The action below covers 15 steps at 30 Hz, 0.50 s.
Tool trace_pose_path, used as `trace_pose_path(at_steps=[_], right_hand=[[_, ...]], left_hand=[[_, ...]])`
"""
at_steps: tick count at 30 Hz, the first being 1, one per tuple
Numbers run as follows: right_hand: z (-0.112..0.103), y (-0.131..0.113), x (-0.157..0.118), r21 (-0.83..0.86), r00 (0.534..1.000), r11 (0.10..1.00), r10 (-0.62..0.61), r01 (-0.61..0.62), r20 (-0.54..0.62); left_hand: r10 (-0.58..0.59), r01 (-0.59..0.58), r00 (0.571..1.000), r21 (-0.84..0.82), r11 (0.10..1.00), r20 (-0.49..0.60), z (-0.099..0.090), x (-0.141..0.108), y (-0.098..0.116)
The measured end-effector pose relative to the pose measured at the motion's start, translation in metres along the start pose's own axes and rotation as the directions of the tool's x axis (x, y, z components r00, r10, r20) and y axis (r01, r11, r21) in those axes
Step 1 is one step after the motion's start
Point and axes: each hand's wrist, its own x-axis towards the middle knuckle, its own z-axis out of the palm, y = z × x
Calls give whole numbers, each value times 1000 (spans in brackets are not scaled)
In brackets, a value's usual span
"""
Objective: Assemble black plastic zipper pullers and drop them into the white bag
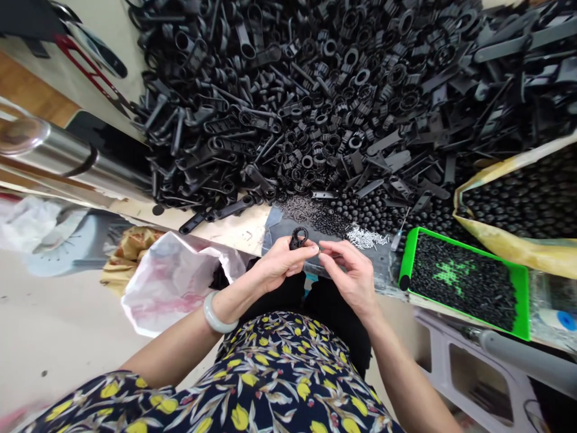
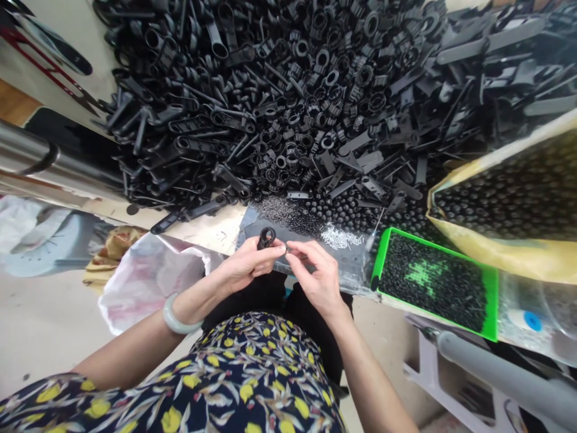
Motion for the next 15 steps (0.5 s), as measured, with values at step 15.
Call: trace_pose_path(at_steps=[15], right_hand=[[3, 4, 0, -419, 960, 882, -271, 216, -75]], left_hand=[[5, -16, 998, -157, 988, -65, 18, 4, -15]])
